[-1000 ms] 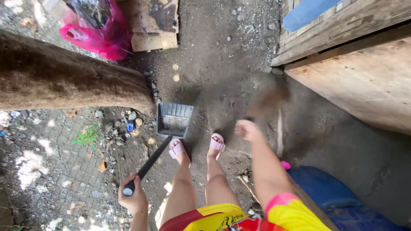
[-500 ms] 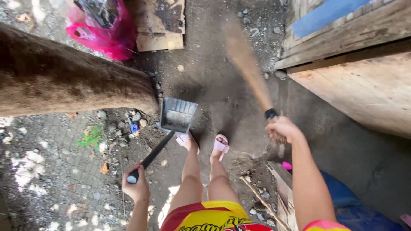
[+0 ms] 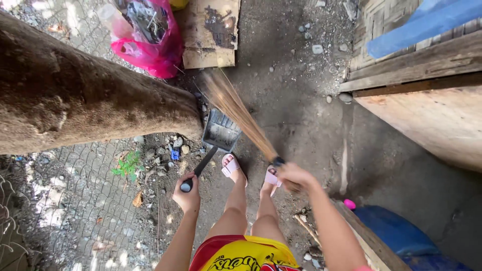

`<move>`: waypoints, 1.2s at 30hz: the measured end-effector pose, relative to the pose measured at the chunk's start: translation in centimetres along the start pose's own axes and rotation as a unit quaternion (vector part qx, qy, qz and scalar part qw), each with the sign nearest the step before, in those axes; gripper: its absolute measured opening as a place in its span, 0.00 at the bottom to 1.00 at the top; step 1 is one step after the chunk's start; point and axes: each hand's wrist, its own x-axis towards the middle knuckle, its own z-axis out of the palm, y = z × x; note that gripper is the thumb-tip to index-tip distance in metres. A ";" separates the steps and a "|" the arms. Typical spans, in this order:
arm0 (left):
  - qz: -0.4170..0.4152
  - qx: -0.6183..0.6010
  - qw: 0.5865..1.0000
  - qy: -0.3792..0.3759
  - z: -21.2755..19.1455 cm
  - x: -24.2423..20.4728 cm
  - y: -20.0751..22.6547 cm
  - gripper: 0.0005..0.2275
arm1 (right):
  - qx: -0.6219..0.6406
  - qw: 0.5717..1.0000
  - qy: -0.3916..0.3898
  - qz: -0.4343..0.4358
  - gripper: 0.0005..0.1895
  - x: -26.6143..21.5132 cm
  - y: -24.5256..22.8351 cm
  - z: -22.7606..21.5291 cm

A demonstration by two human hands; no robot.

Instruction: Sweeping the ground in an outdoor area using a broom and a dustpan.

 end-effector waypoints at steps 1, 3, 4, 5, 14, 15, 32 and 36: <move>0.001 -0.002 1.000 0.002 0.0 0.2 0.4 0.03 | -0.002 1.000 0.001 -0.002 0.03 -2.3 0.6 -2.1; -0.029 0.014 0.999 -0.012 -0.7 0.6 1.1 0.03 | 0.139 0.986 0.056 0.069 0.12 -6.6 2.2 -5.6; -0.030 0.017 0.999 -0.010 -1.5 0.7 1.4 0.03 | 0.138 0.986 0.052 0.070 0.12 -5.9 3.3 -6.4; -0.024 0.000 1.000 -0.019 -1.8 0.9 1.7 0.03 | 0.136 0.986 0.085 0.049 0.11 -4.9 4.3 -7.4; 0.006 0.016 0.999 -0.037 -3.8 -0.8 0.3 0.03 | -0.068 0.997 0.012 0.022 0.10 12.6 0.9 7.9; 0.017 0.011 0.999 -0.026 -3.8 -1.0 -0.2 0.03 | -0.216 0.975 -0.021 0.042 0.08 10.6 -2.6 11.5; 0.032 0.001 0.996 -0.088 -2.5 5.1 6.0 0.05 | 0.120 0.962 0.205 0.134 0.10 -17.9 20.8 -3.2; 0.040 -0.025 0.991 -0.123 -0.9 6.8 8.5 0.06 | 0.197 0.944 0.213 0.156 0.10 -20.1 22.4 -3.9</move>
